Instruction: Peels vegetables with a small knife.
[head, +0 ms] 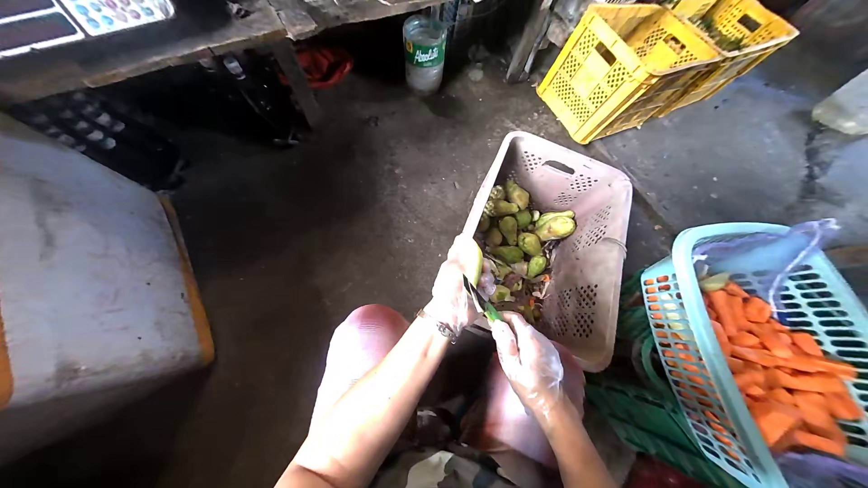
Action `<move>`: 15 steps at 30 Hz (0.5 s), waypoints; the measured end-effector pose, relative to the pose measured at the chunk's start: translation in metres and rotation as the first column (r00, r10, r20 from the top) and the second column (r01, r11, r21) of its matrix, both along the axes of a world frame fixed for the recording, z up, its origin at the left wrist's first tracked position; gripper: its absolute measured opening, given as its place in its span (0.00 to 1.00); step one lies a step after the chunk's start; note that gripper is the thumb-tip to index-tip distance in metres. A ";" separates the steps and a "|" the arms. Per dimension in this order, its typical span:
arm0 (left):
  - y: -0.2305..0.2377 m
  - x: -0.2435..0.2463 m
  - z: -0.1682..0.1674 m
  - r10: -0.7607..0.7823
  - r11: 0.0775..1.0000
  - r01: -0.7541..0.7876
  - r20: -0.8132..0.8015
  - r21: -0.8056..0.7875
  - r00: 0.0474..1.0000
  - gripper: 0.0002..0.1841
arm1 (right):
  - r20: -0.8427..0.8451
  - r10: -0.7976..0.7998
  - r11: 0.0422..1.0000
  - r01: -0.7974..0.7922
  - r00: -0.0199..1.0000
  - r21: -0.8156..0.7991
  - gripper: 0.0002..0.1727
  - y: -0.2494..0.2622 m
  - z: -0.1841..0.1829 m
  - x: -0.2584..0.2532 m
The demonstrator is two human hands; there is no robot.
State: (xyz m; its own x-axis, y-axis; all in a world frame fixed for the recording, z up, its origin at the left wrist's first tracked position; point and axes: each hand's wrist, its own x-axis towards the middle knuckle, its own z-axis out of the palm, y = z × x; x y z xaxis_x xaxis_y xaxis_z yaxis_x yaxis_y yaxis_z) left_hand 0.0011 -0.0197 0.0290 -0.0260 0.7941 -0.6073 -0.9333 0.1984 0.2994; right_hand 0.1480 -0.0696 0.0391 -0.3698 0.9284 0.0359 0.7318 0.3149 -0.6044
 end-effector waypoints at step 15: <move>0.003 0.012 -0.009 -0.049 0.999 0.046 -0.152 -0.022 0.987 0.16 | 0.246 -0.012 0.954 0.085 0.969 -0.288 0.27 0.058 0.011 -0.010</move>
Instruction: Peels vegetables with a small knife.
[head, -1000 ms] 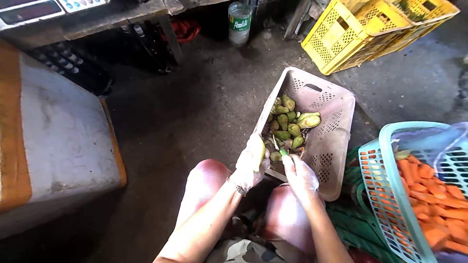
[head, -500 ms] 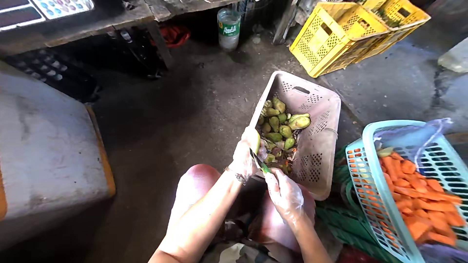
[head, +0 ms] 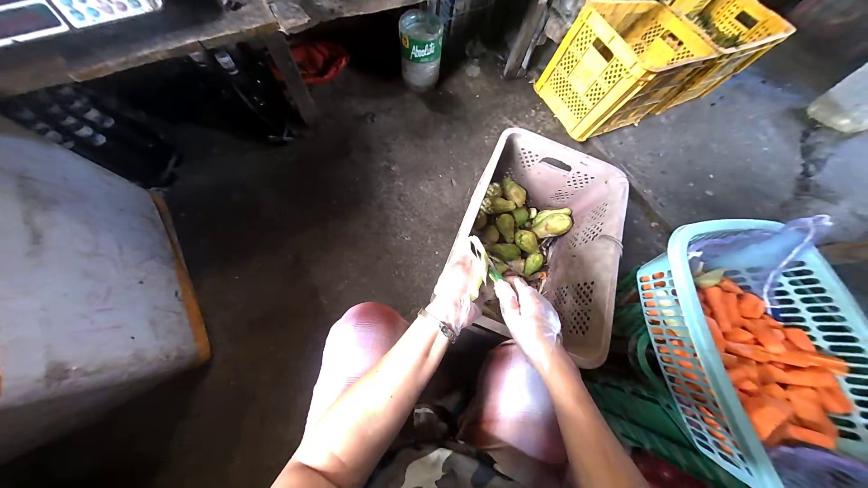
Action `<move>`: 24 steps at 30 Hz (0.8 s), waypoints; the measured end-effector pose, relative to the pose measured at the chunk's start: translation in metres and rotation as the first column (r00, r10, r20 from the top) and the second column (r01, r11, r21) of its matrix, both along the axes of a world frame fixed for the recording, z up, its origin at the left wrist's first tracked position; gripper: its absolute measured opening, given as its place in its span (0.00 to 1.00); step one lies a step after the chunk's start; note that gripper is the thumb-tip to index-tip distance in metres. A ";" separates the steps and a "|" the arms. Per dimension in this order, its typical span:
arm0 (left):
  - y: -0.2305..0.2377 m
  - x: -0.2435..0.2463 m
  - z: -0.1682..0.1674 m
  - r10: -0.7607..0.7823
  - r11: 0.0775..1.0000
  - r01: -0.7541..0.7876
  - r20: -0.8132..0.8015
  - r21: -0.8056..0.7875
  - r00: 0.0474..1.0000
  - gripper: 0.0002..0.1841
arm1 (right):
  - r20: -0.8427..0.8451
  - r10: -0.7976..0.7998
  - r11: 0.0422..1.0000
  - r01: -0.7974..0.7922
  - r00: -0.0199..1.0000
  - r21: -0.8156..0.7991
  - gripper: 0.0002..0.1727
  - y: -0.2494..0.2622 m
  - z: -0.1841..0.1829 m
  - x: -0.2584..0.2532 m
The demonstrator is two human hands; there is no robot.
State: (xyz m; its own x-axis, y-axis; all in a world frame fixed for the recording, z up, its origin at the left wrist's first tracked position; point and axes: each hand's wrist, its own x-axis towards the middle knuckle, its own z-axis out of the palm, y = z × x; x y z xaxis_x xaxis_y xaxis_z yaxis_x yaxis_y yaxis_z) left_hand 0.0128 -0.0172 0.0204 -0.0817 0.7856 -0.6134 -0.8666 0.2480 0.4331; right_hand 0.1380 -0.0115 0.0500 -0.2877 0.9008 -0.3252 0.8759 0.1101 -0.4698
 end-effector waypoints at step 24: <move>-0.010 -0.010 -0.019 0.006 0.977 -0.018 0.059 0.211 0.998 0.20 | 0.012 0.070 0.979 -0.071 0.997 0.192 0.27 -0.020 0.000 0.013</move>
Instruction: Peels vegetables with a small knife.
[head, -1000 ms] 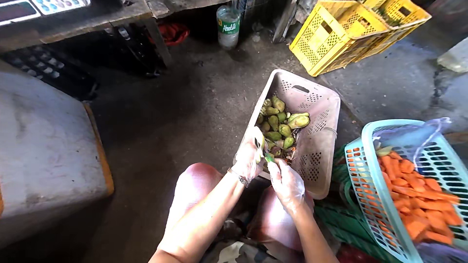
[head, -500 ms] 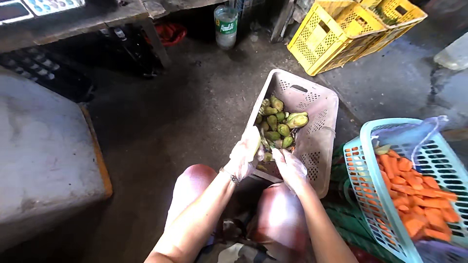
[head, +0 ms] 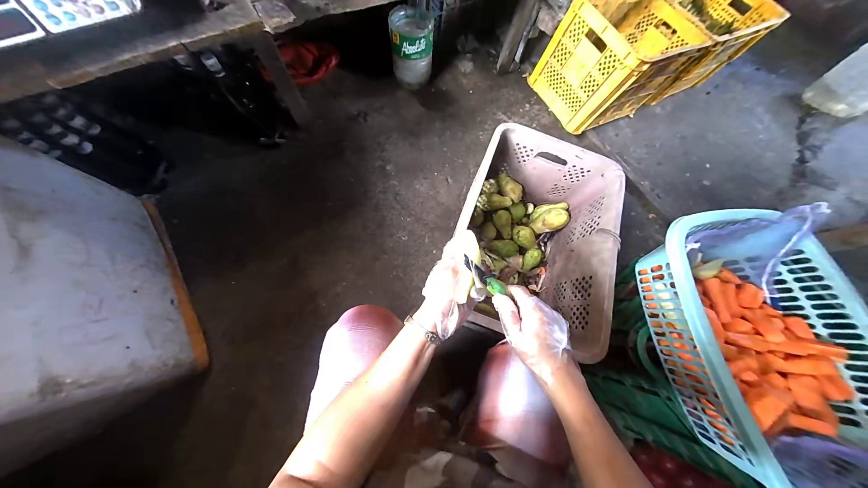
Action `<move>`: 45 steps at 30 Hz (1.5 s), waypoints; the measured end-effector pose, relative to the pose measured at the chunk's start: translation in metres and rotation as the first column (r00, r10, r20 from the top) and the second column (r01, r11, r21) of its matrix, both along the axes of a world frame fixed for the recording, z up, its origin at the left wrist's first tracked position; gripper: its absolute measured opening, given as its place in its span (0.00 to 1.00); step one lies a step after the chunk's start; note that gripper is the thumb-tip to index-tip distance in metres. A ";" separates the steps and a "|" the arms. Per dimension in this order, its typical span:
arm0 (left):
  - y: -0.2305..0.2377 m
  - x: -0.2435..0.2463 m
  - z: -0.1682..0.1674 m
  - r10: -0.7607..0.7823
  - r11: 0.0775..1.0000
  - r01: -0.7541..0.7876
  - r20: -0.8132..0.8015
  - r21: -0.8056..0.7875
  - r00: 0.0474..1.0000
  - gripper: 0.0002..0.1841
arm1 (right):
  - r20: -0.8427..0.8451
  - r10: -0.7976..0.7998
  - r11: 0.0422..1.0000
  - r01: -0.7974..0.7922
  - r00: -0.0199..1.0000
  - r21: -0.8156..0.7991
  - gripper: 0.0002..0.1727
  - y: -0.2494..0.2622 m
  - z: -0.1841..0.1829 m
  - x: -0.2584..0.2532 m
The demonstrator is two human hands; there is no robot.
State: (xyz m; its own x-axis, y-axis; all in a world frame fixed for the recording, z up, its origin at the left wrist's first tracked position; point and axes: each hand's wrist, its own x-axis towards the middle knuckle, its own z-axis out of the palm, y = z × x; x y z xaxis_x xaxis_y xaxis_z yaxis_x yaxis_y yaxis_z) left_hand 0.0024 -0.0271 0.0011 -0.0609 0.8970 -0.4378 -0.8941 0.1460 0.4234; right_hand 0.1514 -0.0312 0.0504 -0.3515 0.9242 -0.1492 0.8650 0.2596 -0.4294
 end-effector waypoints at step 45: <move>-0.003 -0.001 -0.001 -0.050 0.998 0.047 -0.068 -0.038 0.996 0.15 | -0.062 -0.074 0.996 0.071 0.995 -0.045 0.27 0.010 0.002 0.022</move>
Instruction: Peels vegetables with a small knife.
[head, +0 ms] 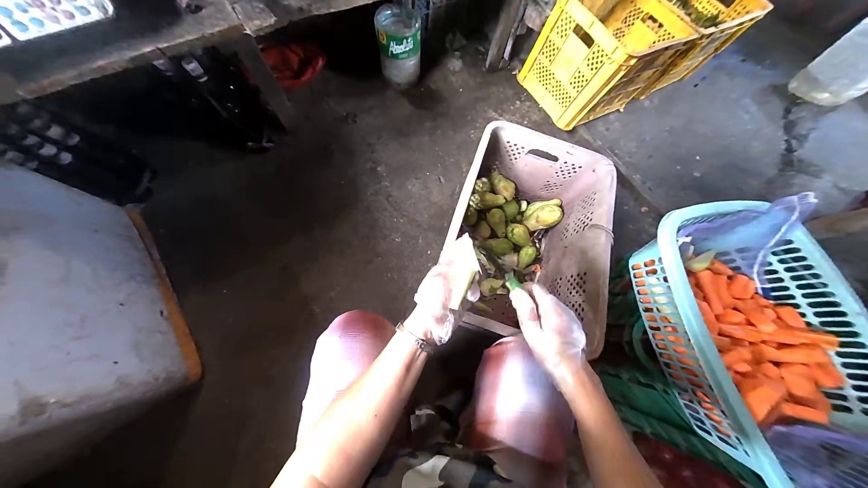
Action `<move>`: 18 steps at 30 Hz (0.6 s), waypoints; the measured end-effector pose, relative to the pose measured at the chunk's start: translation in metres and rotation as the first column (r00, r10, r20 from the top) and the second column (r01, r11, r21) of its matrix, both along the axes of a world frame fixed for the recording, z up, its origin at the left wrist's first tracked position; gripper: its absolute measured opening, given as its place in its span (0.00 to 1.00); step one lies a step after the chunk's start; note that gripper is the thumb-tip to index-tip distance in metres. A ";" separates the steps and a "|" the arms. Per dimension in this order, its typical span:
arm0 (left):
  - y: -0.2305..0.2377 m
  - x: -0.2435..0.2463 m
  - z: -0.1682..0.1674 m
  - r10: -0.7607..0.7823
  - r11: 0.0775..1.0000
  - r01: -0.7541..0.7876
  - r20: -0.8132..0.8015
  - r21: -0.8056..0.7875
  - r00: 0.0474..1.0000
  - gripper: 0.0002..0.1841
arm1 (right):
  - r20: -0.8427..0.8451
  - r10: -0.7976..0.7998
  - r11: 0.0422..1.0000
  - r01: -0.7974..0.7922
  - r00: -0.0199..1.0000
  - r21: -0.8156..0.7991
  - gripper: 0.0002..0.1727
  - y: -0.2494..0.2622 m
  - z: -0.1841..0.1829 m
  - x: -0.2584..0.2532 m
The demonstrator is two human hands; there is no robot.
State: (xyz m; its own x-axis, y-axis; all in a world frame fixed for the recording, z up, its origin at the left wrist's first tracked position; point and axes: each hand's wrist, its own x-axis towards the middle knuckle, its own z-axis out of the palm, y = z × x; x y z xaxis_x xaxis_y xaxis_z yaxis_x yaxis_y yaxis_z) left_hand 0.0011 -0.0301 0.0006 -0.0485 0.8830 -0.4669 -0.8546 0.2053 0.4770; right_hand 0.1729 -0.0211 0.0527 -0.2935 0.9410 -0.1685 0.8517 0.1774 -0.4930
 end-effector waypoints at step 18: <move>0.004 0.007 0.016 0.069 0.972 -0.086 -0.086 -0.221 0.994 0.20 | 0.087 0.052 0.998 -0.054 0.995 0.012 0.27 -0.006 -0.014 -0.026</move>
